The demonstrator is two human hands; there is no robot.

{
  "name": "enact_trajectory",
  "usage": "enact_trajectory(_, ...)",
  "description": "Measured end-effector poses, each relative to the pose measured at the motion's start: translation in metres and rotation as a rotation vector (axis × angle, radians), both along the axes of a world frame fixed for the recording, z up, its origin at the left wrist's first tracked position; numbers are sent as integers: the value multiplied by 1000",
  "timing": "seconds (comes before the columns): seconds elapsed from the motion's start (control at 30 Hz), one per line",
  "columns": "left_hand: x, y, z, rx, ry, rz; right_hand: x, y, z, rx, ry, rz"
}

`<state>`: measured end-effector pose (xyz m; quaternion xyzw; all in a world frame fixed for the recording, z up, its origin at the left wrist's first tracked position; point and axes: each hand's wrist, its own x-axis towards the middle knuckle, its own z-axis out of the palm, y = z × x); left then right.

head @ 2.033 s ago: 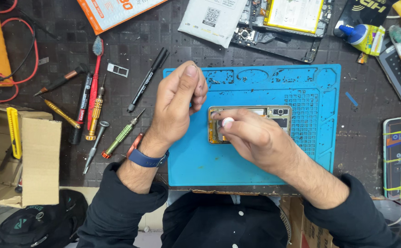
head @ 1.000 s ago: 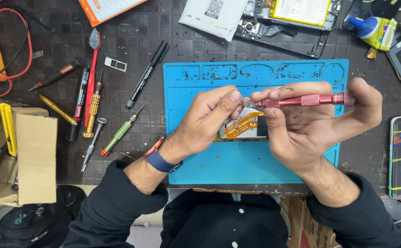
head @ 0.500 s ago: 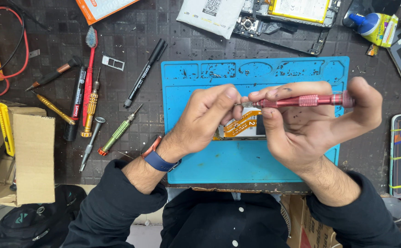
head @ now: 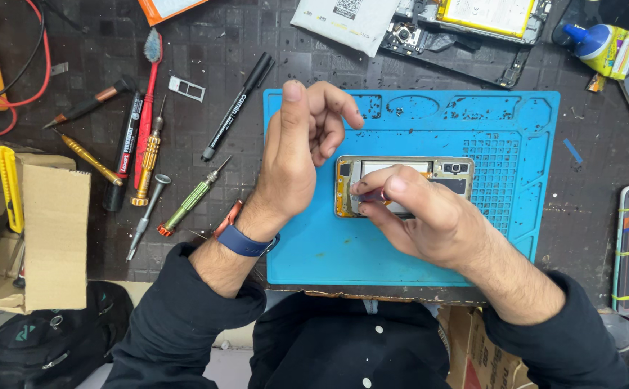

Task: The person uses a precision screwdriver to unscrew screws from the midframe of a disassembled smartphone on a blue repair mat, then briefly powers the phone on to check the screen, and finally pries at the edge of the phone frame with a thin blade tool.

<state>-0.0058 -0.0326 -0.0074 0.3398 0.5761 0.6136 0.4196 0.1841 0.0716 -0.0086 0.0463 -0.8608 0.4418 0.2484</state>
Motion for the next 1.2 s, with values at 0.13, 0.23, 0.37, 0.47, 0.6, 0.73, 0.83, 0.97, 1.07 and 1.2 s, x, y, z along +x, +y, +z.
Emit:
enact_trajectory(0.13, -1, -1, 1, -1, -7, -3, 0, 0, -4, 50, 10, -1)
enact_trajectory(0.23, 0, 0, 1, -4, -21, -3, -1, 1, -4, 55, -9, 6)
enact_trajectory(0.37, 0, 0, 2, -3, -25, 4, -4, 0, -2, 87, 8, 17)
enact_trajectory(0.47, 0, 0, 1, 4, -24, 4, -5, 0, 0, 121, 14, 3)
enact_trajectory(0.6, 0, -1, 1, 3, -17, 4, -6, -1, 1, 138, 26, 1)
enact_trajectory(0.73, 0, 0, 1, 8, -10, 11, -6, -1, 5, 183, 11, -5)
enact_trajectory(0.83, 0, 1, 1, 11, -9, 11, -4, 0, 11, 204, 12, -15)
enact_trajectory(0.97, -1, 0, 0, 8, -24, 13, 0, -1, 19, 184, 21, -28)
enact_trajectory(1.07, -2, -1, 0, 3, -22, 15, 0, -1, 22, 149, 36, -44)
enact_trajectory(1.2, -3, -1, -1, 2, -14, 21, -4, -3, 24, 142, 153, -80)
